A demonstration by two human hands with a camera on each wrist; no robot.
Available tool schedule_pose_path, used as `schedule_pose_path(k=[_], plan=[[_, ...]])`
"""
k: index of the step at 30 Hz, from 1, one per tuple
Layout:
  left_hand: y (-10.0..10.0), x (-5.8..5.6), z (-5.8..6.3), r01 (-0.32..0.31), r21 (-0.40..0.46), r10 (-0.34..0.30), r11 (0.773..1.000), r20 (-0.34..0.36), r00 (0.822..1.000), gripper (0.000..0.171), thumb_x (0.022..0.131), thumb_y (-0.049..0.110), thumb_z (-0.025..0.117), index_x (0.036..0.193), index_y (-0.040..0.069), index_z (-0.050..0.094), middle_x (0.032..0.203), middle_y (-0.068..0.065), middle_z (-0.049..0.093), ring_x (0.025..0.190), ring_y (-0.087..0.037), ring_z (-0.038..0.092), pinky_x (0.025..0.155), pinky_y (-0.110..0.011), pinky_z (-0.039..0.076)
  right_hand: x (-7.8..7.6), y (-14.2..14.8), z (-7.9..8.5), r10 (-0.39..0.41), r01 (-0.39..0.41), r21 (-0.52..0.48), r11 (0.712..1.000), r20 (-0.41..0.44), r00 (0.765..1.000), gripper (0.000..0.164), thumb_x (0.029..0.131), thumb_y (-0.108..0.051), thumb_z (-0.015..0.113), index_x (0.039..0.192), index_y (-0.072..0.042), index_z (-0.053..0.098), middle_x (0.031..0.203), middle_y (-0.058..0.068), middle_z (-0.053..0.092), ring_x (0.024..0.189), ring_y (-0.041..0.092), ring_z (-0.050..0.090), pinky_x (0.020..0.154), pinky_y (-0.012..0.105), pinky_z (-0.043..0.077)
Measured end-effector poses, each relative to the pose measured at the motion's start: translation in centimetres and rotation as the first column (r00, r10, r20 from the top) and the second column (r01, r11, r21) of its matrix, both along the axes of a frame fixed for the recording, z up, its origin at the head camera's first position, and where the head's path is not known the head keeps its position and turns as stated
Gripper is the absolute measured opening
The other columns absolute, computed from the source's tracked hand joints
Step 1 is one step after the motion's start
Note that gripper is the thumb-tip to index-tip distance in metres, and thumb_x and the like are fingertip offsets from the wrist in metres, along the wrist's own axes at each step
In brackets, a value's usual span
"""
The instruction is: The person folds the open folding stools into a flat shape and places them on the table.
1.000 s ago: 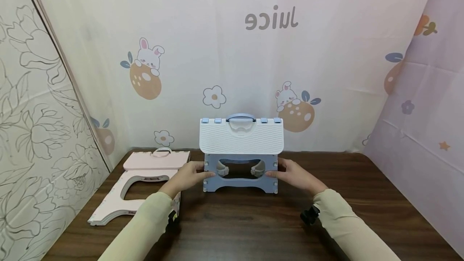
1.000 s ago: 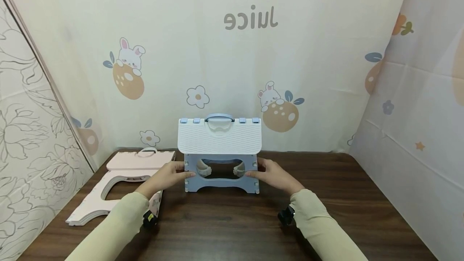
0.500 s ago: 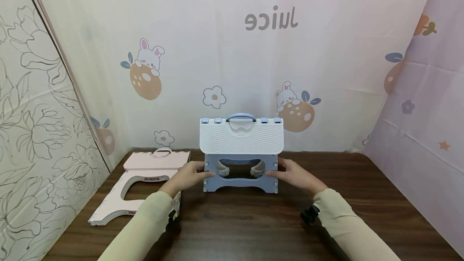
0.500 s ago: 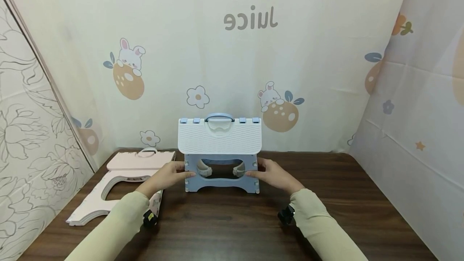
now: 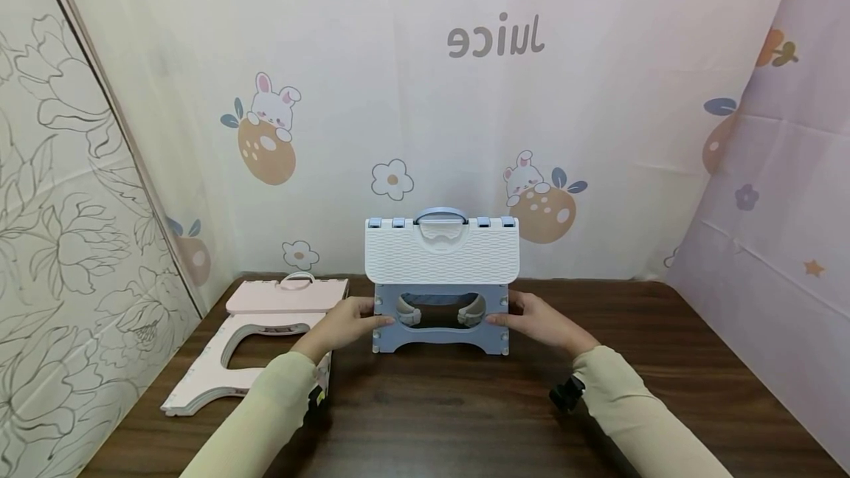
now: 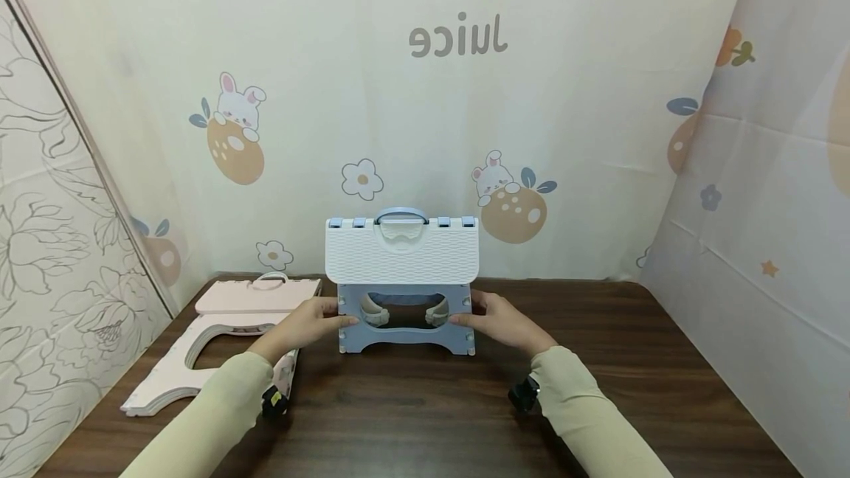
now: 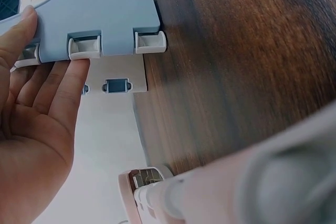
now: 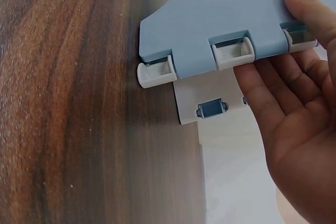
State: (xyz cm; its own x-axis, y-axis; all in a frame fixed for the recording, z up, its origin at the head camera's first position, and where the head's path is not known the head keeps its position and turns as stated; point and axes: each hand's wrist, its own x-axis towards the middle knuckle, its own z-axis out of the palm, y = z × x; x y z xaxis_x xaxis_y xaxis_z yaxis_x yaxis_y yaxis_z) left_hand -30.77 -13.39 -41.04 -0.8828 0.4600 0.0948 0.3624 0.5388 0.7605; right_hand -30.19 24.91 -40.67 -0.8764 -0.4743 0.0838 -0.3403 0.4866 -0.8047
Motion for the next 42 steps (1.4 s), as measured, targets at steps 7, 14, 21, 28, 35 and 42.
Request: schedule_pose_path(k=[7,14,21,28,35,42], plan=[[0.00,-0.01,-0.01,0.011,0.001,-0.011,1.000,0.004,1.000,0.030,0.097,0.039,0.067,0.115,0.015,0.072,0.109,0.002,0.070,0.098,-0.013,0.064,0.086,-0.042,0.052,-0.08,0.05,-0.06,0.010,-0.010,-0.001,1.000,-0.003,1.000,0.062,0.098,-0.035,0.066,0.147,-0.001,0.045,0.134,0.017,0.058,0.113,0.027,0.061,0.093,0.048,0.051],[0.01,-0.03,-0.03,0.018,0.001,-0.018,1.000,0.004,1.000,0.029,0.097,0.038,0.066,0.112,0.014,0.072,0.103,0.003,0.070,0.092,-0.013,0.062,0.081,-0.039,0.051,-0.12,0.07,-0.05,0.019,-0.019,-0.002,1.000,-0.010,1.000,0.062,0.099,-0.035,0.066,0.147,-0.001,0.045,0.134,0.018,0.058,0.114,0.027,0.061,0.092,0.047,0.051],[-0.06,-0.01,0.07,0.021,0.003,-0.021,1.000,0.009,1.000,0.029,0.098,0.038,0.066,0.113,0.014,0.072,0.105,0.002,0.071,0.094,-0.013,0.062,0.082,-0.040,0.052,-0.10,-0.03,-0.02,0.017,-0.018,-0.004,1.000,-0.015,1.000,0.064,0.099,-0.035,0.065,0.149,-0.002,0.042,0.138,0.019,0.055,0.116,0.028,0.060,0.093,0.047,0.051],[-0.28,-0.02,0.21,0.030,0.010,-0.030,0.999,0.012,0.999,0.032,0.097,0.037,0.067,0.119,0.015,0.072,0.113,0.000,0.070,0.103,-0.014,0.064,0.089,-0.044,0.052,-0.06,-0.24,0.13,-0.002,0.002,0.018,1.000,-0.009,1.000,0.065,0.099,-0.036,0.065,0.148,0.000,0.043,0.137,0.020,0.056,0.115,0.028,0.060,0.092,0.046,0.051],[-0.18,0.12,0.41,0.017,-0.006,-0.017,1.000,0.000,1.000,0.040,0.097,0.040,0.067,0.127,0.014,0.068,0.118,-0.001,0.069,0.107,-0.016,0.064,0.090,-0.045,0.052,0.21,-0.17,0.59,0.006,-0.007,0.025,1.000,0.012,1.000,0.067,0.100,-0.037,0.063,0.149,0.003,0.039,0.137,0.022,0.055,0.118,0.031,0.059,0.093,0.048,0.051],[-0.55,0.36,0.90,-0.021,-0.008,0.021,1.000,-0.041,0.999,0.041,0.096,0.045,0.066,0.124,0.016,0.069,0.114,0.002,0.070,0.105,-0.017,0.064,0.089,-0.043,0.053,0.30,0.34,0.50,0.020,-0.021,0.033,0.999,0.006,1.000,0.065,0.103,-0.038,0.056,0.153,-0.002,0.035,0.145,0.021,0.049,0.126,0.033,0.053,0.098,0.050,0.048]])
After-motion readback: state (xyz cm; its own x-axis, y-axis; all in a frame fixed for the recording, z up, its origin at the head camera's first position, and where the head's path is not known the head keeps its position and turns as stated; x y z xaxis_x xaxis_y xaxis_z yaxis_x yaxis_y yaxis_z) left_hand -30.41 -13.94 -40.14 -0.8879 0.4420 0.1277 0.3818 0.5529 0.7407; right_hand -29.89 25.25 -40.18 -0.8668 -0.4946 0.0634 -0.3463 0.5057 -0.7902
